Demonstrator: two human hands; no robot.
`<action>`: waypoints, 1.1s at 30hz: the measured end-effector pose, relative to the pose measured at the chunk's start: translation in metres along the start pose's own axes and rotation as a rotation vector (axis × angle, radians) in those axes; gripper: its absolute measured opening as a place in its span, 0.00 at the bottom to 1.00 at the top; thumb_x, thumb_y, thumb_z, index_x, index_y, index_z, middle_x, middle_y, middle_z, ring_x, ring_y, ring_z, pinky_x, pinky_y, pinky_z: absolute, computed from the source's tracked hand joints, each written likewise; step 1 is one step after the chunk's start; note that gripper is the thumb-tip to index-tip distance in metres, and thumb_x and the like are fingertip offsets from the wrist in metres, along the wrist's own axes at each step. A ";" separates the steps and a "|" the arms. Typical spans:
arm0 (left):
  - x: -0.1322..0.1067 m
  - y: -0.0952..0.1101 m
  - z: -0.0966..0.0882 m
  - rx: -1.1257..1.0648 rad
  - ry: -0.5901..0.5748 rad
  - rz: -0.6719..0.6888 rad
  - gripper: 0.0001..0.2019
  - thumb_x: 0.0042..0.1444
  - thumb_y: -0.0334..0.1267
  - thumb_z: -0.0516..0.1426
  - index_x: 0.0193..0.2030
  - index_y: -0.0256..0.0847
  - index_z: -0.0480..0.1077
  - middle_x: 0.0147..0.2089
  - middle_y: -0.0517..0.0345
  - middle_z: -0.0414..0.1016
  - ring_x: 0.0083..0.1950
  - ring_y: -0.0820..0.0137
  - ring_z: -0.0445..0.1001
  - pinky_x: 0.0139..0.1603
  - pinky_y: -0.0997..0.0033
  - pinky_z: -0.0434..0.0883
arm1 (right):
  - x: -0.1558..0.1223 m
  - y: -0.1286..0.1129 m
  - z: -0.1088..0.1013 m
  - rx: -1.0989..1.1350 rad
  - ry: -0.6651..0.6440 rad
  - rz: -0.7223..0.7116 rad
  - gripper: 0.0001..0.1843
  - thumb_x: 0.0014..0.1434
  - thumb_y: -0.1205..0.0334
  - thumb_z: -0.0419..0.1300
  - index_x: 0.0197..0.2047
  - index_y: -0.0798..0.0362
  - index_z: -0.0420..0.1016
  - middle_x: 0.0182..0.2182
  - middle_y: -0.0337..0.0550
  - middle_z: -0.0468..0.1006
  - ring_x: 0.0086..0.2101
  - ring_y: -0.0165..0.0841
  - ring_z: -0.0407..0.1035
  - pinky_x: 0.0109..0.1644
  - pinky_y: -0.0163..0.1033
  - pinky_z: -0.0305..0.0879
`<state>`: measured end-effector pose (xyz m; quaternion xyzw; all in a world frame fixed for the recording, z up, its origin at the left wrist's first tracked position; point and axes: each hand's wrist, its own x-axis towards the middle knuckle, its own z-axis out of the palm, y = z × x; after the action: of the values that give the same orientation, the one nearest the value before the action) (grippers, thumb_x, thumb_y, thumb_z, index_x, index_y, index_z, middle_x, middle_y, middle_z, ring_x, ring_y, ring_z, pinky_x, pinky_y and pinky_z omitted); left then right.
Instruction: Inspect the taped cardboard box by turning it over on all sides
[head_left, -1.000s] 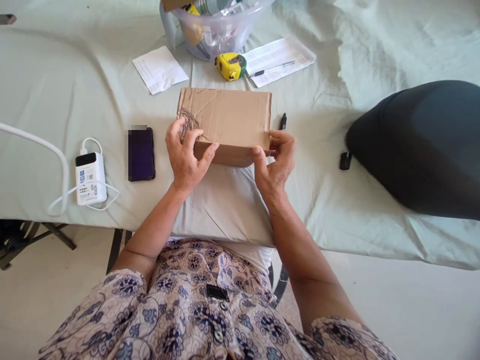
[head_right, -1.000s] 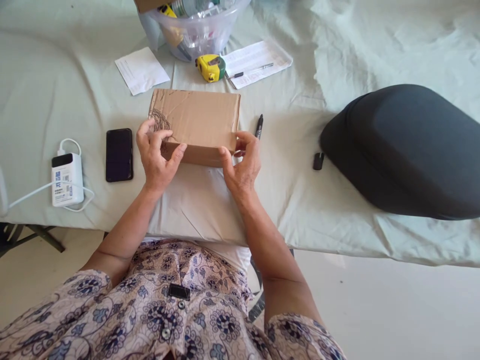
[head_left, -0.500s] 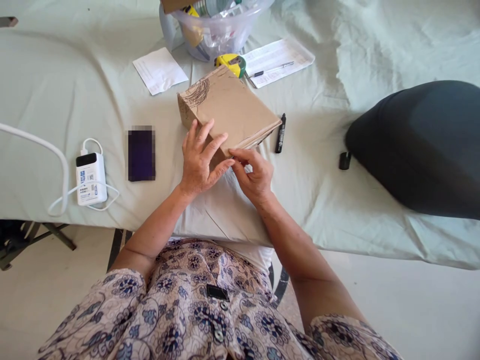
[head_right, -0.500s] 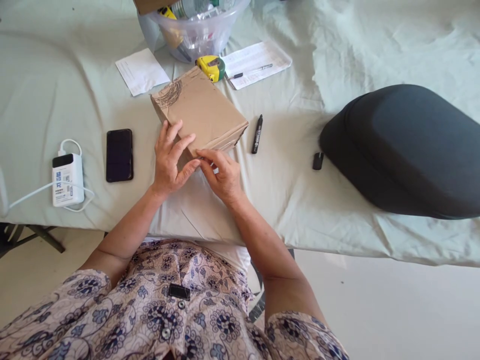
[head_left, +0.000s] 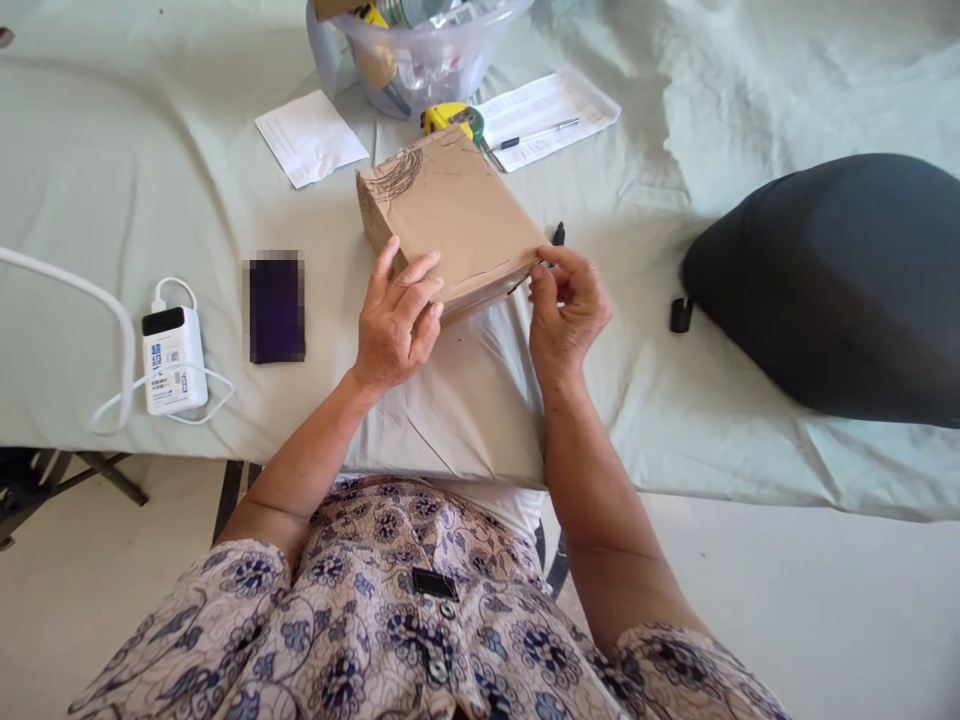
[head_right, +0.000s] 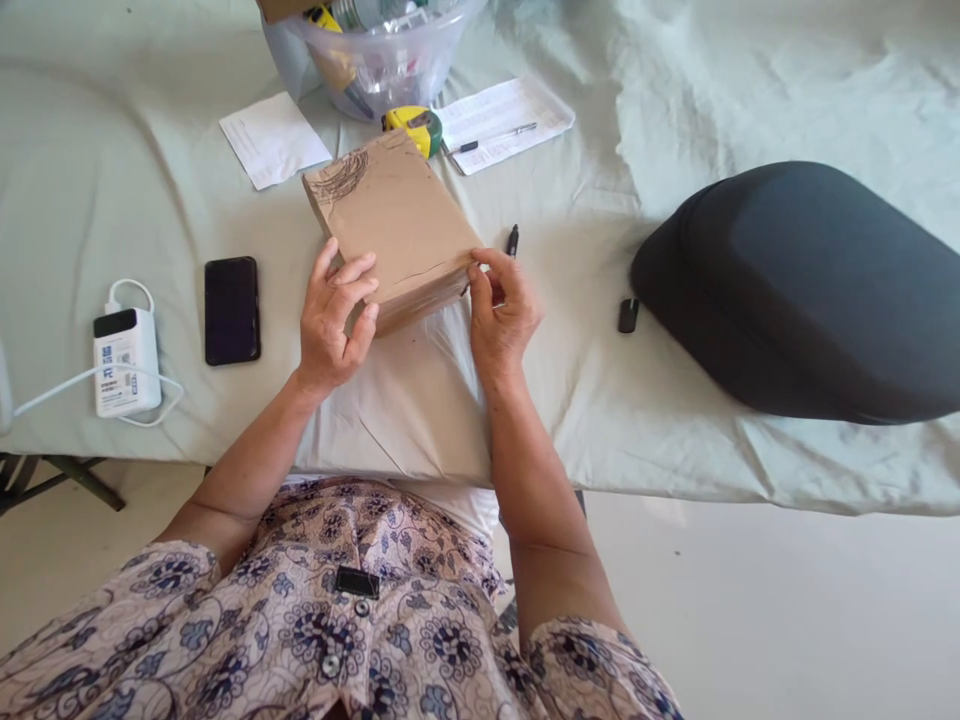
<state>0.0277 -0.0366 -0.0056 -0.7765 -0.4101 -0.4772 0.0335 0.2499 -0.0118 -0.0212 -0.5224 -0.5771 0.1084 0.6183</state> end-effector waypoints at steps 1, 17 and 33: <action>0.000 -0.001 0.000 -0.013 -0.001 0.005 0.17 0.76 0.49 0.46 0.56 0.48 0.72 0.65 0.54 0.80 0.80 0.56 0.64 0.80 0.43 0.64 | 0.001 0.002 -0.002 -0.003 0.003 0.001 0.18 0.70 0.43 0.59 0.48 0.45 0.82 0.30 0.35 0.73 0.30 0.29 0.68 0.41 0.42 0.73; 0.001 -0.012 0.000 0.036 0.066 -0.039 0.17 0.73 0.49 0.54 0.65 0.56 0.73 0.62 0.53 0.77 0.75 0.55 0.68 0.77 0.45 0.66 | -0.009 0.010 0.011 0.242 -0.063 0.068 0.19 0.64 0.40 0.66 0.50 0.44 0.76 0.39 0.39 0.75 0.40 0.31 0.74 0.42 0.38 0.75; -0.004 -0.031 -0.001 -0.121 0.177 -0.175 0.19 0.76 0.52 0.49 0.61 0.54 0.77 0.63 0.53 0.76 0.75 0.57 0.68 0.79 0.47 0.67 | -0.014 0.015 0.011 0.109 -0.363 0.303 0.19 0.60 0.44 0.68 0.48 0.44 0.73 0.32 0.32 0.81 0.28 0.27 0.72 0.35 0.38 0.71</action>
<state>0.0054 -0.0194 -0.0184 -0.6931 -0.4422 -0.5690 -0.0192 0.2437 -0.0101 -0.0434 -0.5410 -0.5870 0.3230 0.5083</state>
